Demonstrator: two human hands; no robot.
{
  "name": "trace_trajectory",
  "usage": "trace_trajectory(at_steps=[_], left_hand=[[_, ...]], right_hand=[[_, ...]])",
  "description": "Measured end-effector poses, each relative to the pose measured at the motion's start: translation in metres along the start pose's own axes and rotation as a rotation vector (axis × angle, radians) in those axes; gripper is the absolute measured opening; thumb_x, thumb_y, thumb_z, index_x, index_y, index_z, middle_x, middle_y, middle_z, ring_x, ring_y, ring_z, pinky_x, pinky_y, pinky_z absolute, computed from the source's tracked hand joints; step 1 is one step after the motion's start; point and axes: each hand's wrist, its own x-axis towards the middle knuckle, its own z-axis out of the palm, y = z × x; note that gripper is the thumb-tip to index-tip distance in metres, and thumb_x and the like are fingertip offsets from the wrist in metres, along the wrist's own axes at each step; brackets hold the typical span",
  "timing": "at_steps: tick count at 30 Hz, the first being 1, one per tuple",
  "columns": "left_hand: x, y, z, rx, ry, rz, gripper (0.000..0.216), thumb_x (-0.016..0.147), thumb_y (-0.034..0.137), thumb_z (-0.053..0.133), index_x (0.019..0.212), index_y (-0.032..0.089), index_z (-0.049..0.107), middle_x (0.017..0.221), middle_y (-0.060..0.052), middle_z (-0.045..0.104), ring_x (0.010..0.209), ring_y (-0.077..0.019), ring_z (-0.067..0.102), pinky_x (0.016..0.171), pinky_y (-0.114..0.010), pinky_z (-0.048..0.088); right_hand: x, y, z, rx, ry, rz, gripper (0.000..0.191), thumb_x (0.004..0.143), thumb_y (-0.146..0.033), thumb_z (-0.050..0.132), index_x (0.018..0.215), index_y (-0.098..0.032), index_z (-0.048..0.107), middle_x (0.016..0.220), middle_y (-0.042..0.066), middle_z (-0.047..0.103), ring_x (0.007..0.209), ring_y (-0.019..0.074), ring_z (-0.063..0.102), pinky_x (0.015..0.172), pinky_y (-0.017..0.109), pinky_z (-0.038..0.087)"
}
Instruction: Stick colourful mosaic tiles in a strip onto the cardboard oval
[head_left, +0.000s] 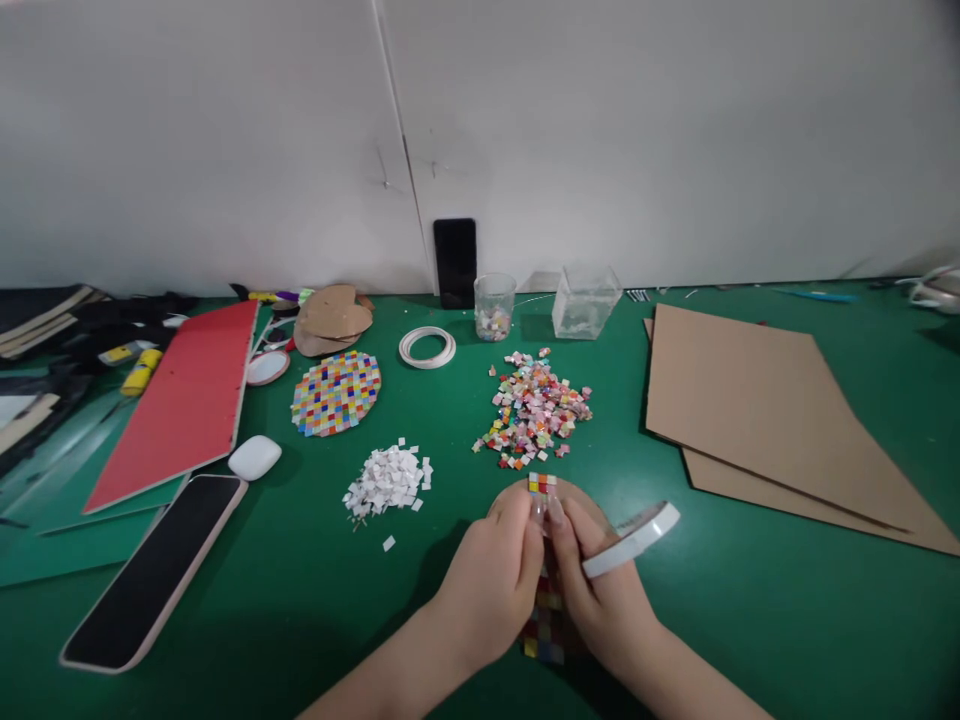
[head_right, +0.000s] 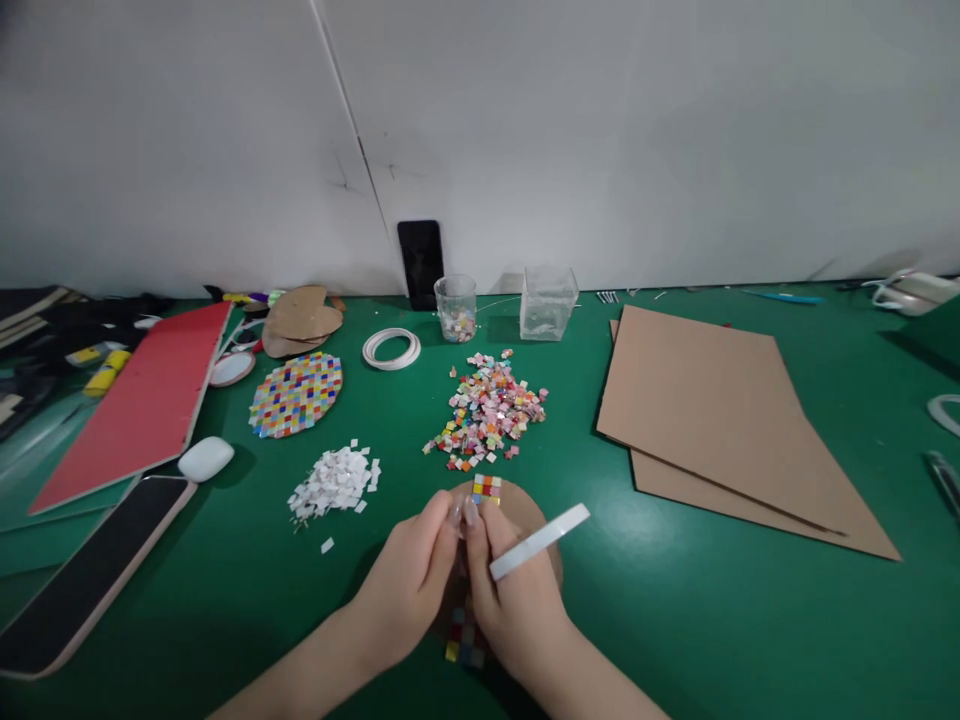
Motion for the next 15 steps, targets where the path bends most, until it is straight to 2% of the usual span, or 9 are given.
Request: trace_trajectory(at_steps=[3, 8, 12, 15], left_hand=[[-0.0004, 0.0013, 0.0006, -0.062, 0.014, -0.027, 0.022, 0.094, 0.023, 0.025, 0.083, 0.019, 0.044, 0.08, -0.006, 0.059, 0.076, -0.0188, 0.058, 0.063, -0.029, 0.043], [0.0003, 0.0055, 0.0021, -0.18, 0.038, -0.06, 0.026, 0.095, 0.027, 0.027, 0.085, 0.019, 0.05, 0.072, -0.004, 0.058, 0.084, -0.02, 0.058, 0.069, -0.029, 0.045], [0.0005, 0.0072, 0.0024, -0.265, 0.019, -0.077, 0.028, 0.096, 0.03, 0.027, 0.092, 0.018, 0.053, 0.083, -0.007, 0.061, 0.092, -0.0206, 0.056, 0.073, -0.03, 0.045], [0.0002, 0.0076, 0.0024, -0.297, 0.003, -0.094, 0.03, 0.097, 0.032, 0.026, 0.096, 0.017, 0.053, 0.089, -0.008, 0.061, 0.091, -0.0195, 0.056, 0.076, -0.03, 0.045]], right_hand=[[-0.0017, 0.0015, 0.0008, 0.017, 0.029, 0.008, 0.03, 0.097, -0.028, 0.028, 0.096, -0.021, 0.057, 0.055, 0.001, 0.057, 0.044, 0.0165, 0.053, 0.048, 0.027, 0.046], [-0.0038, 0.0039, 0.0014, 0.063, 0.048, 0.027, 0.029, 0.097, -0.03, 0.029, 0.096, -0.022, 0.057, 0.058, 0.0, 0.053, 0.047, 0.0157, 0.051, 0.046, 0.025, 0.043], [-0.0035, 0.0036, 0.0005, 0.056, 0.053, 0.056, 0.029, 0.096, -0.03, 0.03, 0.087, -0.021, 0.057, 0.059, 0.001, 0.052, 0.05, 0.0158, 0.049, 0.051, 0.027, 0.044], [-0.0033, 0.003, 0.0, 0.047, 0.05, 0.061, 0.029, 0.096, -0.029, 0.031, 0.083, -0.021, 0.056, 0.061, 0.001, 0.053, 0.052, 0.0158, 0.05, 0.055, 0.028, 0.046]])
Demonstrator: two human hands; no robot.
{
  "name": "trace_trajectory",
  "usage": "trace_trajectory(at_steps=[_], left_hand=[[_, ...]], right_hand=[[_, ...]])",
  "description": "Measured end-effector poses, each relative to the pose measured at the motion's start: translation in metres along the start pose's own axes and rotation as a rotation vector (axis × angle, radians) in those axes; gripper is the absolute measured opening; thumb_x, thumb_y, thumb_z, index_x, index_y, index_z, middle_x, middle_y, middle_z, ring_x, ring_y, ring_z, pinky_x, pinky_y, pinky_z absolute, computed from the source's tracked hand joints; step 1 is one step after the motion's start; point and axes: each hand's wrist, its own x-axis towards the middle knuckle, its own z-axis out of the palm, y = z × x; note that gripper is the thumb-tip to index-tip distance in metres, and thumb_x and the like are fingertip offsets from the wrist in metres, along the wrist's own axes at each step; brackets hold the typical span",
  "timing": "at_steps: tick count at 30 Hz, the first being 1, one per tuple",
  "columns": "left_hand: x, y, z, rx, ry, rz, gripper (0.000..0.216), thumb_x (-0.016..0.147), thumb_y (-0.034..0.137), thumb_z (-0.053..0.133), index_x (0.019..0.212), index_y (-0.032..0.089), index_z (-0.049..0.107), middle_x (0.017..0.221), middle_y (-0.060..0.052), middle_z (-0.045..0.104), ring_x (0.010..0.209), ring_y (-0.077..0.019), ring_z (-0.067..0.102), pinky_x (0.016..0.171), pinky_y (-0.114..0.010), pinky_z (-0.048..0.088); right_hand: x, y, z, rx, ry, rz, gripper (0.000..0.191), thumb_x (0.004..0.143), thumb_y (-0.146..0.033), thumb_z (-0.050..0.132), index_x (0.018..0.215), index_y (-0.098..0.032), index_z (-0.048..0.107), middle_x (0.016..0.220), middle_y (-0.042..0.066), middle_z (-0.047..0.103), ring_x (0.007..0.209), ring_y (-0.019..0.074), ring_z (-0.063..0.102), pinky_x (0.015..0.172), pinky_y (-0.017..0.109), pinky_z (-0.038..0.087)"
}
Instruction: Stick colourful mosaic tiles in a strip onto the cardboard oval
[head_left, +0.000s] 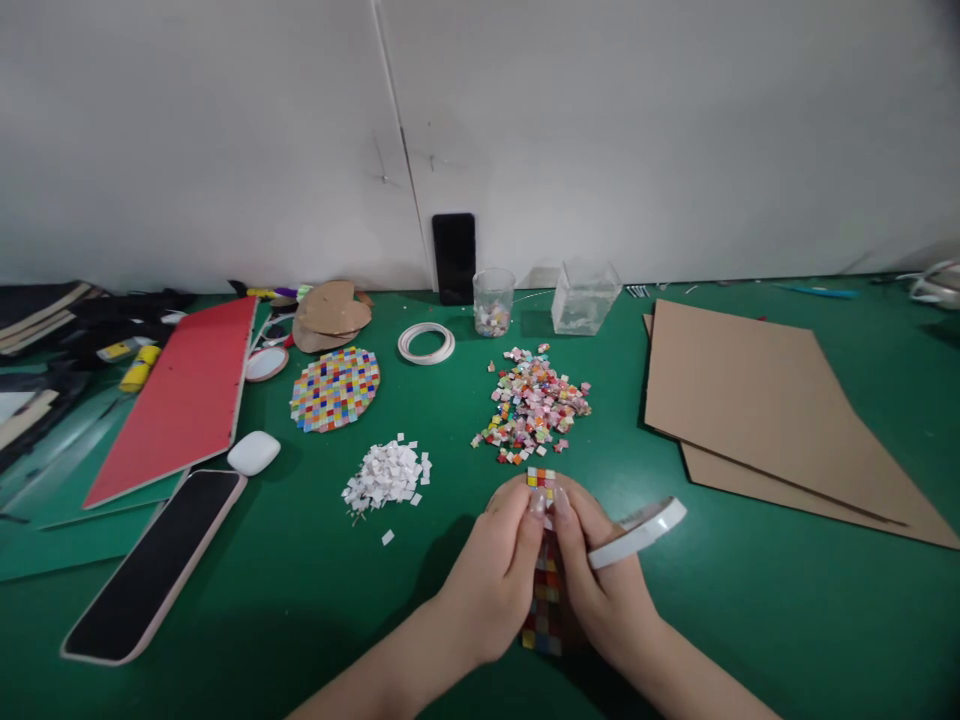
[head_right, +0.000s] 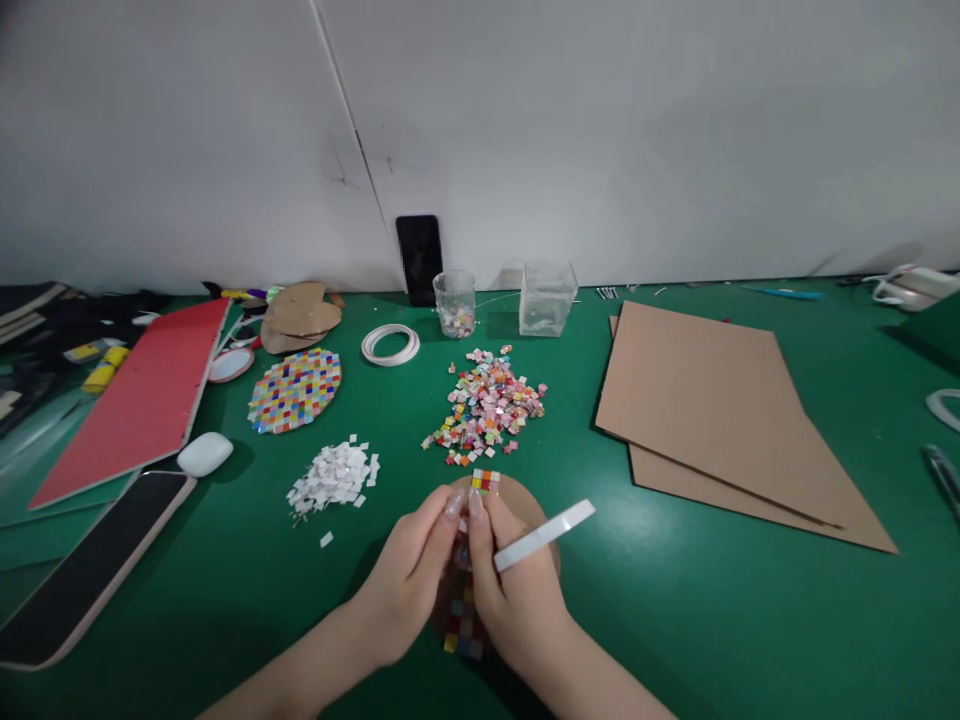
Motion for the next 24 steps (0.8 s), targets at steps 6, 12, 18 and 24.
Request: trace_trajectory(at_steps=[6, 12, 18, 24], left_hand=[[-0.0006, -0.0004, 0.0003, -0.019, 0.0, 0.014, 0.031, 0.097, 0.034, 0.026, 0.096, 0.018, 0.053, 0.092, -0.008, 0.061, 0.093, -0.0192, 0.055, 0.078, -0.03, 0.045], [-0.0017, -0.0024, 0.002, -0.004, 0.033, 0.033, 0.03, 0.097, 0.033, 0.027, 0.093, 0.018, 0.053, 0.084, -0.005, 0.058, 0.078, -0.016, 0.054, 0.076, -0.029, 0.045], [-0.0016, 0.0012, -0.0013, -0.002, 0.048, 0.03, 0.031, 0.097, 0.032, 0.026, 0.073, 0.02, 0.043, 0.062, 0.002, 0.045, 0.058, -0.0124, 0.046, 0.063, -0.025, 0.042], [-0.0009, 0.0024, -0.0073, 0.206, -0.044, 0.097, 0.024, 0.096, 0.029, 0.027, 0.08, 0.02, 0.043, 0.071, -0.001, 0.052, 0.066, -0.0154, 0.051, 0.059, -0.026, 0.038]], right_hand=[[-0.0017, -0.0005, -0.0004, 0.011, 0.0, -0.004, 0.029, 0.096, -0.028, 0.032, 0.08, -0.022, 0.055, 0.059, 0.001, 0.054, 0.05, 0.0158, 0.05, 0.055, 0.028, 0.047], [-0.0029, -0.0016, -0.0004, 0.019, 0.006, -0.021, 0.026, 0.095, -0.027, 0.033, 0.086, -0.022, 0.057, 0.063, 0.003, 0.059, 0.052, 0.0166, 0.054, 0.056, 0.029, 0.048], [-0.0017, -0.0015, -0.0012, -0.022, 0.014, -0.014, 0.029, 0.095, -0.028, 0.032, 0.078, -0.022, 0.055, 0.058, 0.001, 0.054, 0.05, 0.0165, 0.051, 0.059, 0.03, 0.048], [0.0003, -0.0015, -0.0019, -0.003, 0.009, -0.003, 0.028, 0.095, -0.028, 0.032, 0.077, -0.022, 0.053, 0.059, 0.001, 0.052, 0.051, 0.0162, 0.05, 0.056, 0.028, 0.046]])
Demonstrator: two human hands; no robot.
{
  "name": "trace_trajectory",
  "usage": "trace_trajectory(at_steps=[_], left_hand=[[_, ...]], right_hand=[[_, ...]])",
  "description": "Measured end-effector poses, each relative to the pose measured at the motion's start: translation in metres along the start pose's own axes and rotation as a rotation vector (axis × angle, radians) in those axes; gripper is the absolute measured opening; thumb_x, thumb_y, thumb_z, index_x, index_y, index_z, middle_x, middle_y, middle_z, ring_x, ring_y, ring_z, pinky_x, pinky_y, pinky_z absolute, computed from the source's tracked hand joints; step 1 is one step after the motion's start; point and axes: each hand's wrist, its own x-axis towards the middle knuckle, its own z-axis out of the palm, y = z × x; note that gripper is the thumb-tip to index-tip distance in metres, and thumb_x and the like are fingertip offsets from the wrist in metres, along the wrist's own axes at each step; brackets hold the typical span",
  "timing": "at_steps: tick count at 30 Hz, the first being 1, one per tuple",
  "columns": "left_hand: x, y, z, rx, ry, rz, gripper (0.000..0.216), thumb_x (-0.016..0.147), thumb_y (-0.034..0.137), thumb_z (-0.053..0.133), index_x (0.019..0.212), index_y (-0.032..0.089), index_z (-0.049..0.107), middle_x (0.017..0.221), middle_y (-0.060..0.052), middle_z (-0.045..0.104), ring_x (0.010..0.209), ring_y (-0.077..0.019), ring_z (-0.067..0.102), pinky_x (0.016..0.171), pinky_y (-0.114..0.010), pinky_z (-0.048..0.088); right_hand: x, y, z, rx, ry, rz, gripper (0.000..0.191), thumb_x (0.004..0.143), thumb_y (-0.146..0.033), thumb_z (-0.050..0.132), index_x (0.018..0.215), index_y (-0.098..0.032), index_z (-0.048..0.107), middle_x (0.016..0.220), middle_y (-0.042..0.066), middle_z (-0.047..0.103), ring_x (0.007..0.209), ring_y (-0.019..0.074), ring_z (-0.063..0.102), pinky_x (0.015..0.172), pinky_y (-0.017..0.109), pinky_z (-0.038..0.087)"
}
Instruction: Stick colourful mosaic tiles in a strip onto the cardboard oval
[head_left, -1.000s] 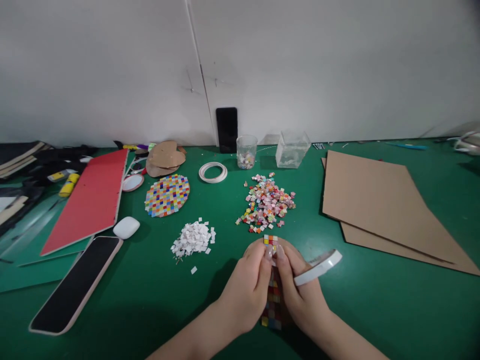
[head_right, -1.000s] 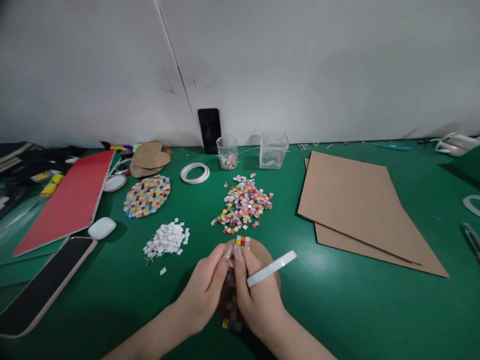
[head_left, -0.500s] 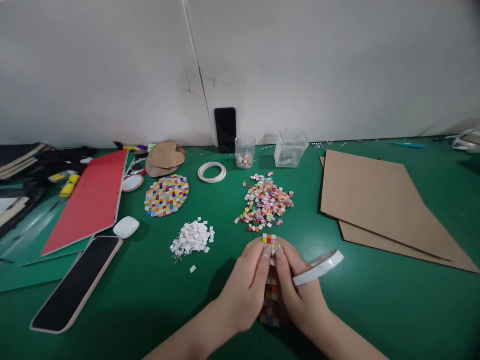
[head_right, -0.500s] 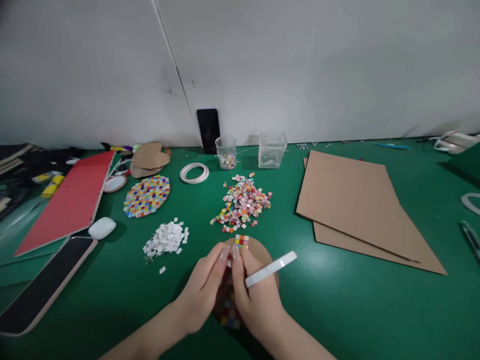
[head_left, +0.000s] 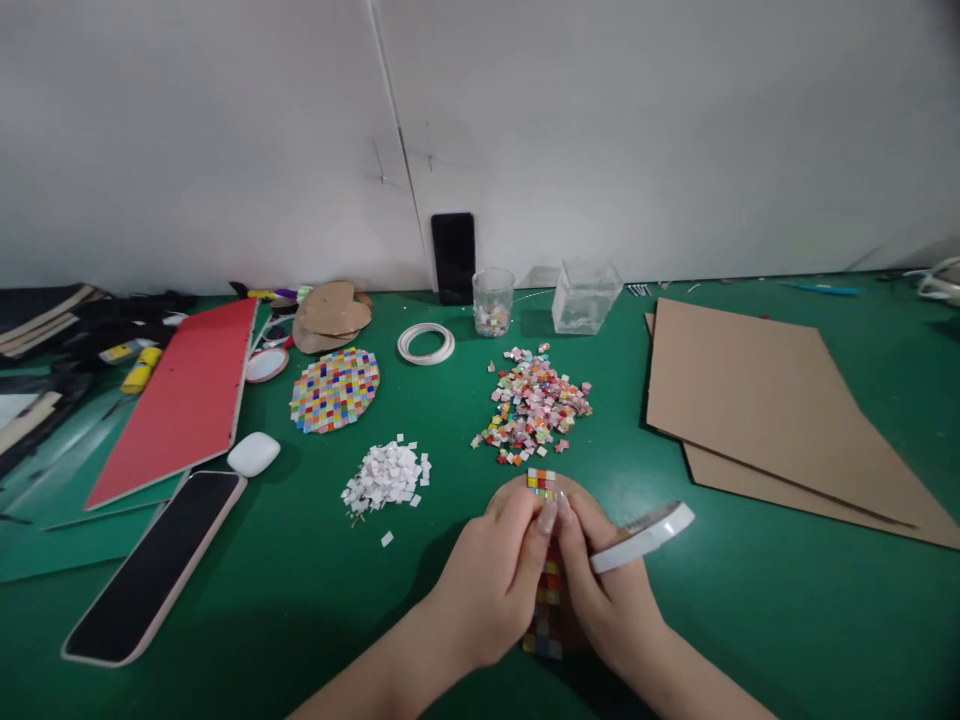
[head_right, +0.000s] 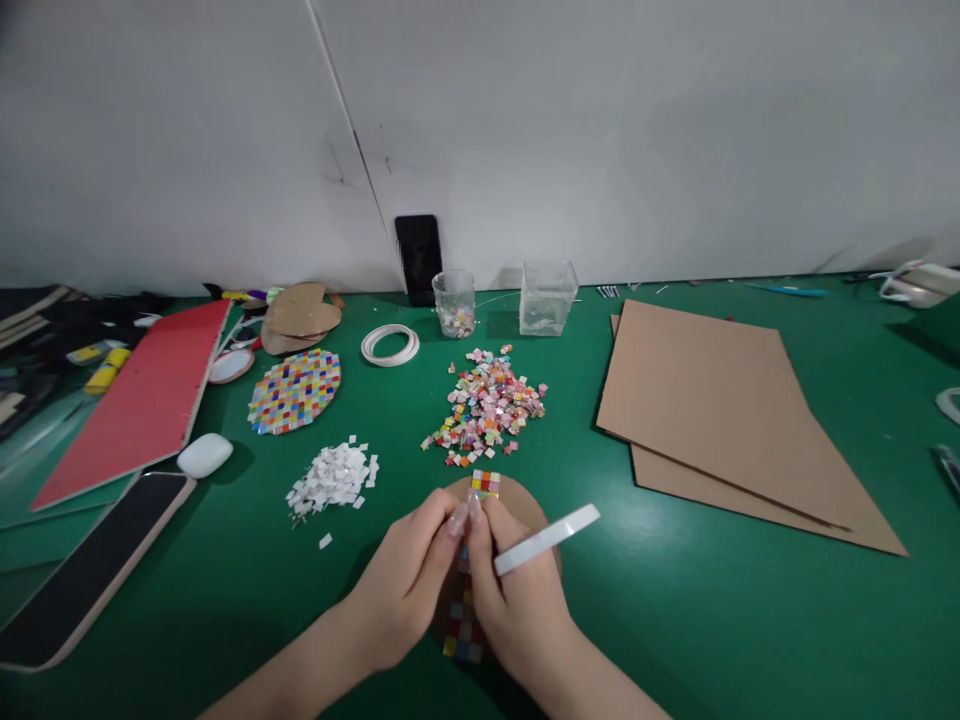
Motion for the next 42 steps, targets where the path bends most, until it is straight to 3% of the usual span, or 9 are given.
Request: trace_trajectory(at_steps=[6, 11, 19, 21, 25, 28, 32, 36, 42], left_hand=[[-0.001, -0.002, 0.001, 0.064, -0.023, 0.005, 0.021, 0.094, 0.024, 0.024, 0.08, 0.021, 0.039, 0.07, -0.002, 0.051, 0.063, -0.0163, 0.051, 0.055, -0.027, 0.035], [-0.003, -0.002, 0.003, 0.002, 0.03, -0.024, 0.019, 0.093, 0.023, 0.027, 0.076, 0.021, 0.036, 0.066, 0.001, 0.046, 0.058, -0.0141, 0.047, 0.053, -0.025, 0.034], [-0.002, 0.006, 0.0, -0.103, 0.022, -0.065, 0.021, 0.091, 0.023, 0.03, 0.07, 0.021, 0.033, 0.058, 0.004, 0.037, 0.05, -0.0104, 0.034, 0.048, -0.024, 0.028], [-0.001, 0.007, -0.001, -0.217, 0.0, -0.132, 0.024, 0.091, 0.025, 0.032, 0.067, 0.021, 0.032, 0.056, 0.005, 0.033, 0.048, -0.0092, 0.03, 0.045, -0.023, 0.026], [0.005, 0.006, -0.005, -0.7, -0.048, -0.322, 0.03, 0.091, 0.032, 0.035, 0.064, 0.02, 0.031, 0.053, 0.008, 0.027, 0.043, -0.0055, 0.021, 0.039, -0.019, 0.02], [0.01, 0.004, -0.011, -0.874, -0.007, -0.347, 0.034, 0.09, 0.034, 0.04, 0.061, 0.018, 0.032, 0.051, 0.009, 0.027, 0.039, -0.0026, 0.019, 0.037, -0.016, 0.016], [0.012, 0.001, -0.019, -0.776, 0.026, -0.337, 0.029, 0.091, 0.036, 0.044, 0.069, 0.018, 0.042, 0.049, 0.009, 0.035, 0.036, -0.0022, 0.029, 0.036, -0.015, 0.023], [0.012, -0.002, -0.025, -0.673, 0.029, -0.288, 0.019, 0.091, 0.033, 0.044, 0.082, 0.017, 0.047, 0.064, 0.005, 0.052, 0.039, -0.0022, 0.041, 0.038, -0.015, 0.031], [0.012, -0.002, -0.032, -0.665, 0.058, -0.272, 0.025, 0.092, 0.034, 0.043, 0.073, 0.018, 0.045, 0.056, 0.007, 0.044, 0.04, -0.0024, 0.038, 0.038, -0.013, 0.03]], right_hand=[[-0.001, -0.002, -0.002, 0.042, -0.023, 0.0, 0.03, 0.095, -0.028, 0.033, 0.071, -0.023, 0.05, 0.054, -0.002, 0.047, 0.048, 0.0152, 0.046, 0.053, 0.027, 0.043], [-0.002, -0.004, -0.004, 0.067, -0.106, -0.018, 0.024, 0.095, -0.024, 0.033, 0.074, -0.022, 0.044, 0.058, -0.003, 0.046, 0.05, 0.0136, 0.045, 0.058, 0.028, 0.041], [-0.006, 0.0, -0.003, 0.056, -0.09, -0.054, 0.019, 0.095, -0.02, 0.032, 0.083, -0.022, 0.046, 0.064, -0.002, 0.05, 0.055, 0.013, 0.048, 0.052, 0.025, 0.036], [-0.005, 0.001, -0.004, 0.057, -0.115, -0.05, 0.02, 0.096, -0.021, 0.032, 0.081, -0.022, 0.045, 0.063, -0.002, 0.049, 0.054, 0.0129, 0.046, 0.051, 0.026, 0.034], [-0.001, 0.001, -0.007, 0.088, -0.15, -0.039, 0.023, 0.096, -0.02, 0.03, 0.075, -0.021, 0.04, 0.059, -0.004, 0.041, 0.05, 0.0113, 0.04, 0.049, 0.026, 0.03], [-0.001, 0.001, -0.007, 0.084, -0.142, -0.039, 0.024, 0.096, -0.019, 0.031, 0.073, -0.022, 0.037, 0.057, -0.005, 0.039, 0.049, 0.0109, 0.037, 0.049, 0.026, 0.028], [-0.002, 0.002, -0.007, 0.049, -0.151, -0.025, 0.025, 0.096, -0.021, 0.032, 0.072, -0.022, 0.039, 0.059, -0.003, 0.042, 0.053, 0.0129, 0.04, 0.052, 0.027, 0.031], [0.0, 0.003, -0.006, 0.086, -0.152, 0.009, 0.024, 0.096, -0.024, 0.032, 0.073, -0.022, 0.039, 0.061, -0.002, 0.045, 0.056, 0.0144, 0.044, 0.057, 0.028, 0.035], [0.002, 0.006, -0.003, 0.112, -0.132, 0.052, 0.024, 0.095, -0.027, 0.032, 0.074, -0.023, 0.042, 0.061, -0.001, 0.046, 0.062, 0.0171, 0.05, 0.062, 0.029, 0.039]])
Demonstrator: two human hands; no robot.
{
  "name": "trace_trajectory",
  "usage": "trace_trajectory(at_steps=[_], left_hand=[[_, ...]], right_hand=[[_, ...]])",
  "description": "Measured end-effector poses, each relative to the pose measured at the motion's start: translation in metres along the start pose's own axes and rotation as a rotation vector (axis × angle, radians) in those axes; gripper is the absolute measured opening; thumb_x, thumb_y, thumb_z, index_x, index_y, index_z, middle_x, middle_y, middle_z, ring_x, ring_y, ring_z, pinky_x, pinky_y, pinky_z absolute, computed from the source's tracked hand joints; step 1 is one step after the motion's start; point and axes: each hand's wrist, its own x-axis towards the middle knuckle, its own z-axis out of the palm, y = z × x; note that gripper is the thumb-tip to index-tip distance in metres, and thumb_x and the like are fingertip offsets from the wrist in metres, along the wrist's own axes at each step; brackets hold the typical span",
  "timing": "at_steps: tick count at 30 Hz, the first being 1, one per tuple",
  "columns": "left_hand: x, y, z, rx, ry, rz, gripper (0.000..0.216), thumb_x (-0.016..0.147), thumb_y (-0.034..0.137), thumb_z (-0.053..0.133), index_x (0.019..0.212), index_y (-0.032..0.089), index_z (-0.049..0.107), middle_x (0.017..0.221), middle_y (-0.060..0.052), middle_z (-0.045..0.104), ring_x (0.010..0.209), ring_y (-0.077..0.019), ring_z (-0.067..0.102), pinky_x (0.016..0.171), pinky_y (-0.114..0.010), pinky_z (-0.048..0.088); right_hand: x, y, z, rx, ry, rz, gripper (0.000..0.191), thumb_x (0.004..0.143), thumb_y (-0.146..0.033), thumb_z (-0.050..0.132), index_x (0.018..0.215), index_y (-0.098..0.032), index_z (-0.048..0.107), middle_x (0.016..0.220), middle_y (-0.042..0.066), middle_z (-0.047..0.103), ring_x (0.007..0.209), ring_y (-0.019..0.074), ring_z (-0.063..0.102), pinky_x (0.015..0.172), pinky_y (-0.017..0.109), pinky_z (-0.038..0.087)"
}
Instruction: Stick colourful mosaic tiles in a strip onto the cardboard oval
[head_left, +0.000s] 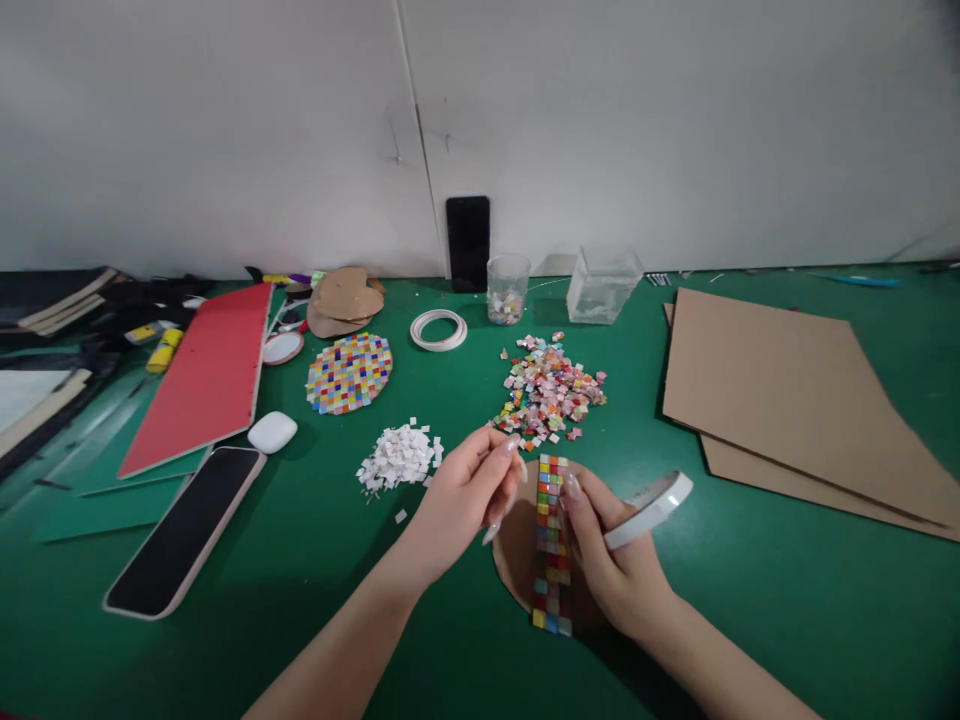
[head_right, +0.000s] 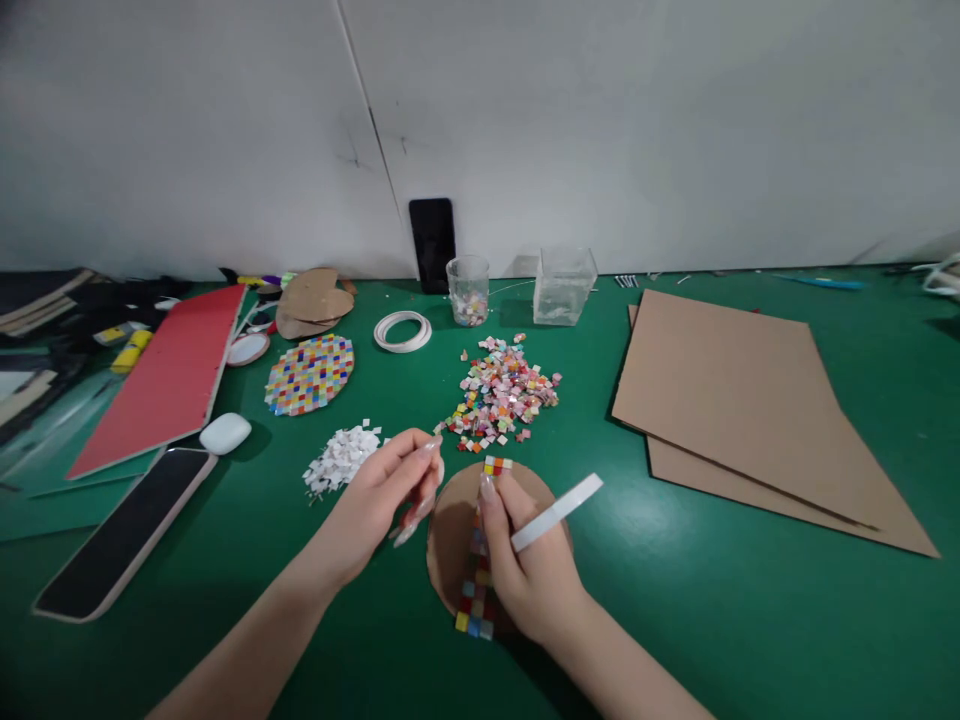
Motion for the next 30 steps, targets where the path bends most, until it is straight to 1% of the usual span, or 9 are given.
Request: trace_trajectory(at_steps=[3, 6, 11, 13, 17, 22, 25, 28, 30], left_hand=[[-0.001, 0.002, -0.001, -0.007, 0.008, 0.002, 0.03, 0.092, 0.029, 0.041, 0.064, 0.018, 0.04, 0.047, 0.008, 0.04, 0.036, -0.0028, 0.033, 0.035, -0.013, 0.028], [-0.002, 0.002, -0.002, -0.008, 0.028, 0.031, 0.034, 0.091, 0.027, 0.04, 0.059, 0.018, 0.037, 0.043, 0.008, 0.037, 0.033, -0.0029, 0.032, 0.035, -0.014, 0.027], [-0.003, 0.007, -0.007, 0.063, 0.059, 0.072, 0.042, 0.091, 0.038, 0.041, 0.055, 0.018, 0.036, 0.041, 0.007, 0.038, 0.031, -0.004, 0.034, 0.034, -0.016, 0.027], [-0.005, 0.014, -0.012, 0.17, 0.089, 0.1, 0.041, 0.09, 0.04, 0.043, 0.056, 0.017, 0.042, 0.045, 0.005, 0.047, 0.036, -0.0051, 0.041, 0.036, -0.016, 0.031], [-0.012, 0.028, -0.028, 0.385, 0.219, 0.136, 0.028, 0.087, 0.039, 0.05, 0.071, 0.016, 0.056, 0.072, -0.004, 0.066, 0.059, -0.0105, 0.058, 0.046, -0.017, 0.04], [-0.019, 0.03, -0.061, 0.556, 0.514, 0.144, 0.017, 0.077, 0.034, 0.062, 0.075, 0.017, 0.059, 0.07, -0.003, 0.066, 0.064, -0.0142, 0.06, 0.054, -0.021, 0.043], [-0.021, 0.027, -0.077, 0.715, 0.642, 0.195, 0.015, 0.074, 0.032, 0.063, 0.072, 0.019, 0.056, 0.07, -0.002, 0.065, 0.07, -0.0162, 0.061, 0.059, -0.024, 0.043], [-0.024, 0.026, -0.087, 0.961, 0.656, 0.185, 0.024, 0.081, 0.035, 0.055, 0.063, 0.019, 0.049, 0.061, 0.002, 0.059, 0.058, -0.0128, 0.054, 0.054, -0.023, 0.037], [-0.026, 0.025, -0.091, 1.095, 0.628, 0.141, 0.034, 0.086, 0.038, 0.047, 0.057, 0.02, 0.041, 0.049, 0.004, 0.049, 0.048, -0.0109, 0.045, 0.05, -0.023, 0.032]], right_hand=[[0.0, 0.001, 0.001, -0.012, 0.001, -0.008, 0.022, 0.095, -0.027, 0.032, 0.08, -0.022, 0.047, 0.064, 0.001, 0.05, 0.075, 0.0199, 0.056, 0.066, 0.03, 0.041], [0.0, 0.003, 0.002, -0.017, -0.005, -0.016, 0.021, 0.096, -0.027, 0.031, 0.097, -0.02, 0.05, 0.074, 0.004, 0.058, 0.079, 0.0201, 0.057, 0.066, 0.03, 0.041], [0.001, 0.006, 0.003, -0.05, 0.001, -0.013, 0.023, 0.097, -0.029, 0.031, 0.099, -0.02, 0.051, 0.074, 0.003, 0.057, 0.068, 0.0173, 0.053, 0.06, 0.028, 0.04], [0.001, 0.006, 0.003, -0.06, 0.001, -0.014, 0.023, 0.097, -0.029, 0.03, 0.095, -0.02, 0.052, 0.07, 0.002, 0.054, 0.063, 0.0163, 0.051, 0.057, 0.028, 0.039], [-0.001, 0.006, 0.002, -0.068, 0.015, -0.036, 0.021, 0.096, -0.028, 0.032, 0.095, -0.02, 0.051, 0.073, 0.003, 0.056, 0.065, 0.0166, 0.053, 0.056, 0.027, 0.039], [-0.001, 0.006, 0.002, -0.063, 0.009, -0.047, 0.023, 0.096, -0.028, 0.031, 0.084, -0.02, 0.049, 0.065, 0.0, 0.05, 0.059, 0.0154, 0.049, 0.053, 0.027, 0.038], [0.0, 0.005, 0.003, -0.081, 0.016, -0.053, 0.022, 0.096, -0.028, 0.031, 0.089, -0.02, 0.05, 0.07, 0.003, 0.055, 0.062, 0.0165, 0.052, 0.055, 0.028, 0.039], [0.002, 0.004, 0.003, -0.083, 0.019, -0.057, 0.021, 0.096, -0.028, 0.032, 0.095, -0.019, 0.051, 0.074, 0.005, 0.058, 0.065, 0.0173, 0.054, 0.055, 0.028, 0.039], [0.003, 0.003, 0.002, -0.073, 0.017, -0.059, 0.021, 0.096, -0.027, 0.032, 0.096, -0.019, 0.051, 0.074, 0.005, 0.059, 0.066, 0.0174, 0.055, 0.054, 0.028, 0.04]])
